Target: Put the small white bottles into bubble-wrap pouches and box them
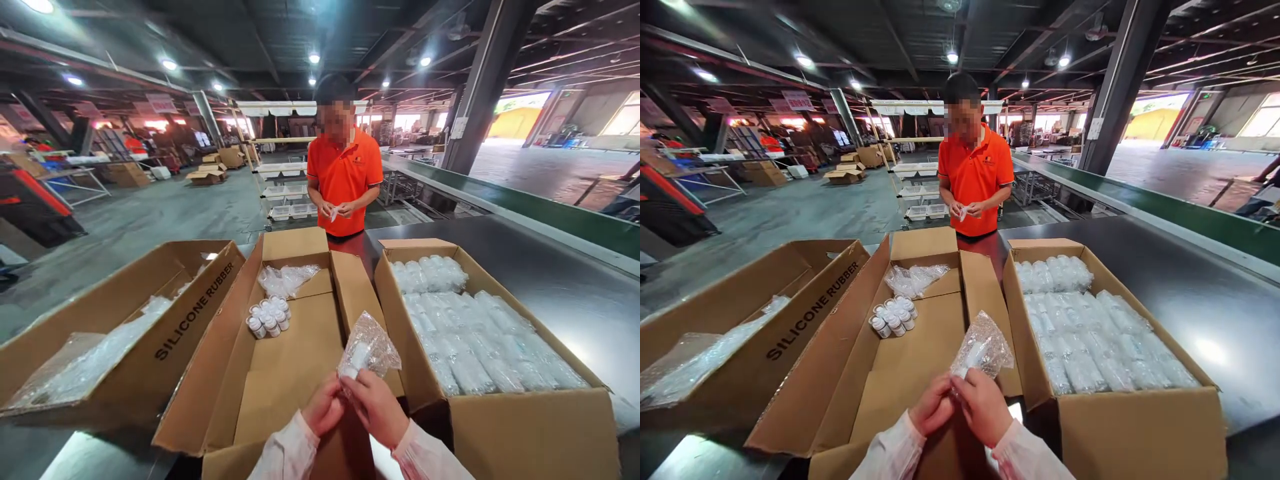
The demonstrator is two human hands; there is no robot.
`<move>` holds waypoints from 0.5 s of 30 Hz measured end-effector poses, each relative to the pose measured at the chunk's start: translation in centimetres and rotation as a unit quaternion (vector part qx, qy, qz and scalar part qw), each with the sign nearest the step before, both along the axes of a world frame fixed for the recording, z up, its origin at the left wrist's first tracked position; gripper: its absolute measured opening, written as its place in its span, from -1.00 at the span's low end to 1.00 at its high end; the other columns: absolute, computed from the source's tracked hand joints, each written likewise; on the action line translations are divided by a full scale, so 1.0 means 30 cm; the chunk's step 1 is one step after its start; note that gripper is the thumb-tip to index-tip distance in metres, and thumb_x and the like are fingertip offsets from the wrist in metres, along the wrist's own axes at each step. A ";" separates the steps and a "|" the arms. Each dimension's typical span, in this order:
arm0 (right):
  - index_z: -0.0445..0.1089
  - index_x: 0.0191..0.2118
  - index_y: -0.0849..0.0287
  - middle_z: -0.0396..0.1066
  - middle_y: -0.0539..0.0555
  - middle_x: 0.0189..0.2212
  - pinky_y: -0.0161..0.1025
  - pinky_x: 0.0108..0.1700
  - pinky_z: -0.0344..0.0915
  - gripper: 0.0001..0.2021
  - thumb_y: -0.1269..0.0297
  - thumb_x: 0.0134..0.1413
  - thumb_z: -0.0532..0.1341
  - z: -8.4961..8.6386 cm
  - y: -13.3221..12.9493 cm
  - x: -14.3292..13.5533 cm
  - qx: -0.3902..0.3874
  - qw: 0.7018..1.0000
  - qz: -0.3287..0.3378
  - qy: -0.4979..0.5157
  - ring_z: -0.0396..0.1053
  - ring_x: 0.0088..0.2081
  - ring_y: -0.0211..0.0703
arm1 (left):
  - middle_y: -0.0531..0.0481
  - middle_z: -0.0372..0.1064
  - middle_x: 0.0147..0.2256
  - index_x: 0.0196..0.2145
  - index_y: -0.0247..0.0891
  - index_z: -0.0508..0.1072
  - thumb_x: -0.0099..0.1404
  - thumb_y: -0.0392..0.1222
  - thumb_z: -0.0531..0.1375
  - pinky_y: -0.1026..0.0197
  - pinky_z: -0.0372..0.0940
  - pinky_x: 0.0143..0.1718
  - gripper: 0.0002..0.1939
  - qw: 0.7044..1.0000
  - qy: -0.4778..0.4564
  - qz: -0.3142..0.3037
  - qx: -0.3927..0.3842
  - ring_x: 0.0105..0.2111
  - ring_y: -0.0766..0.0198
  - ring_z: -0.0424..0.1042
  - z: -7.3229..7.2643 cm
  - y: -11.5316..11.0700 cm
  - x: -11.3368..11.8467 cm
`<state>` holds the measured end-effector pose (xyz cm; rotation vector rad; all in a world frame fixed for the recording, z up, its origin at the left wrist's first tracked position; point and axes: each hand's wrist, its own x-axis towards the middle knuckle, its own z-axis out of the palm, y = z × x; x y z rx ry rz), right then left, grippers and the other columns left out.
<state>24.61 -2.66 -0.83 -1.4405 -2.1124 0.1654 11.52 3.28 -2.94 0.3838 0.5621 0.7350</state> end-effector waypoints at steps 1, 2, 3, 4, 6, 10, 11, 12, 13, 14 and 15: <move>0.34 0.00 0.16 0.35 0.12 -0.37 -0.26 -0.34 0.32 -0.62 0.51 0.07 0.02 -0.002 -0.003 0.000 0.007 1.000 -0.011 0.005 0.34 -0.34 -0.13 | -0.03 0.45 -0.49 -0.51 -0.40 0.46 -0.12 -0.41 0.34 0.33 0.29 -0.37 -0.85 1.000 -0.010 0.009 0.006 -0.46 0.36 0.39 -0.005 -0.003 0.001; 0.31 0.01 0.16 0.35 0.12 -0.35 -0.26 -0.32 0.33 -0.58 0.56 0.03 0.00 -0.006 -0.006 0.003 0.013 0.999 -0.036 0.015 0.35 -0.33 -0.13 | -0.06 0.47 -0.45 -0.49 -0.40 0.47 -0.09 -0.40 0.34 0.31 0.30 -0.33 -0.86 1.000 -0.022 0.018 0.003 -0.43 0.33 0.41 -0.009 -0.004 0.002; 0.29 0.01 0.16 0.35 0.13 -0.32 -0.25 -0.29 0.34 -0.55 0.59 -0.01 -0.01 -0.012 -0.008 0.011 0.017 0.997 -0.073 0.026 0.35 -0.31 -0.13 | -0.08 0.48 -0.41 -0.47 -0.39 0.48 -0.06 -0.39 0.33 0.29 0.32 -0.28 -0.88 0.999 -0.035 0.030 -0.009 -0.38 0.30 0.42 -0.013 -0.004 0.005; 0.29 -0.03 0.17 0.34 0.12 -0.31 -0.24 -0.28 0.34 -0.54 0.61 -0.07 -0.01 -0.018 -0.009 0.021 0.019 0.993 -0.113 0.035 0.36 -0.29 -0.12 | -0.10 0.48 -0.37 -0.46 -0.38 0.49 -0.02 -0.39 0.31 0.27 0.32 -0.23 -0.90 0.998 -0.045 0.043 -0.027 -0.34 0.27 0.43 -0.018 -0.003 0.008; 0.30 -0.18 0.17 0.34 0.10 -0.34 -0.22 -0.29 0.35 -0.63 0.61 -0.15 0.02 -0.026 -0.011 0.041 0.016 0.983 -0.180 0.040 0.36 -0.32 -0.11 | -0.11 0.48 -0.34 -0.46 -0.36 0.49 0.03 -0.40 0.27 0.24 0.32 -0.14 -0.95 0.994 -0.056 0.059 -0.066 -0.28 0.24 0.44 -0.026 -0.002 0.018; 0.28 -0.35 0.16 0.31 0.07 -0.43 -0.23 -0.37 0.34 -0.85 0.53 -0.02 0.06 -0.013 -0.014 0.050 0.030 0.980 -0.190 0.058 0.35 -0.42 -0.14 | -0.09 0.46 -0.29 -0.37 -0.32 0.48 0.04 -0.33 0.32 0.16 0.29 -0.04 -0.85 0.996 -0.068 0.036 -0.056 -0.24 0.24 0.43 -0.029 -0.011 0.044; 0.30 -0.31 0.16 0.32 0.08 -0.40 -0.24 -0.35 0.35 -0.84 0.52 0.02 0.05 -0.005 -0.015 0.044 0.047 0.981 -0.170 0.075 0.35 -0.39 -0.15 | -0.07 0.46 -0.29 -0.34 -0.30 0.47 -0.01 -0.33 0.35 0.17 0.28 -0.04 -0.78 0.997 -0.062 0.032 -0.030 -0.24 0.25 0.43 -0.025 -0.014 0.050; 0.33 -0.26 0.16 0.33 0.10 -0.36 -0.24 -0.32 0.36 -0.80 0.52 0.05 0.04 0.003 -0.017 0.036 0.067 0.983 -0.147 0.091 0.36 -0.36 -0.15 | -0.04 0.46 -0.30 -0.33 -0.29 0.47 -0.07 -0.33 0.38 0.19 0.28 -0.06 -0.71 0.998 -0.051 0.032 -0.004 -0.24 0.27 0.43 -0.020 -0.015 0.054; 0.34 -0.21 0.15 0.33 0.11 -0.33 -0.24 -0.29 0.37 -0.76 0.53 0.06 0.03 0.009 -0.018 0.026 0.088 0.983 -0.125 0.104 0.37 -0.32 -0.15 | -0.03 0.45 -0.32 -0.32 -0.29 0.47 -0.12 -0.34 0.40 0.21 0.28 -0.08 -0.66 0.999 -0.034 0.035 0.022 -0.26 0.27 0.42 -0.015 -0.016 0.057; 0.36 -0.17 0.13 0.33 0.12 -0.31 -0.24 -0.27 0.38 -0.72 0.54 0.06 0.03 0.013 -0.019 0.016 0.107 0.982 -0.105 0.114 0.36 -0.29 -0.14 | -0.03 0.45 -0.34 -0.32 -0.29 0.47 -0.17 -0.34 0.41 0.22 0.28 -0.11 -0.62 0.998 -0.011 0.037 0.044 -0.27 0.26 0.42 -0.010 -0.015 0.060; 0.36 -0.13 0.12 0.33 0.13 -0.30 -0.24 -0.26 0.39 -0.69 0.55 0.06 0.03 0.014 -0.020 0.007 0.121 0.981 -0.090 0.119 0.36 -0.28 -0.14 | -0.03 0.45 -0.36 -0.33 -0.30 0.47 -0.20 -0.32 0.42 0.21 0.29 -0.14 -0.60 0.996 0.022 0.045 0.068 -0.29 0.25 0.42 -0.007 -0.013 0.062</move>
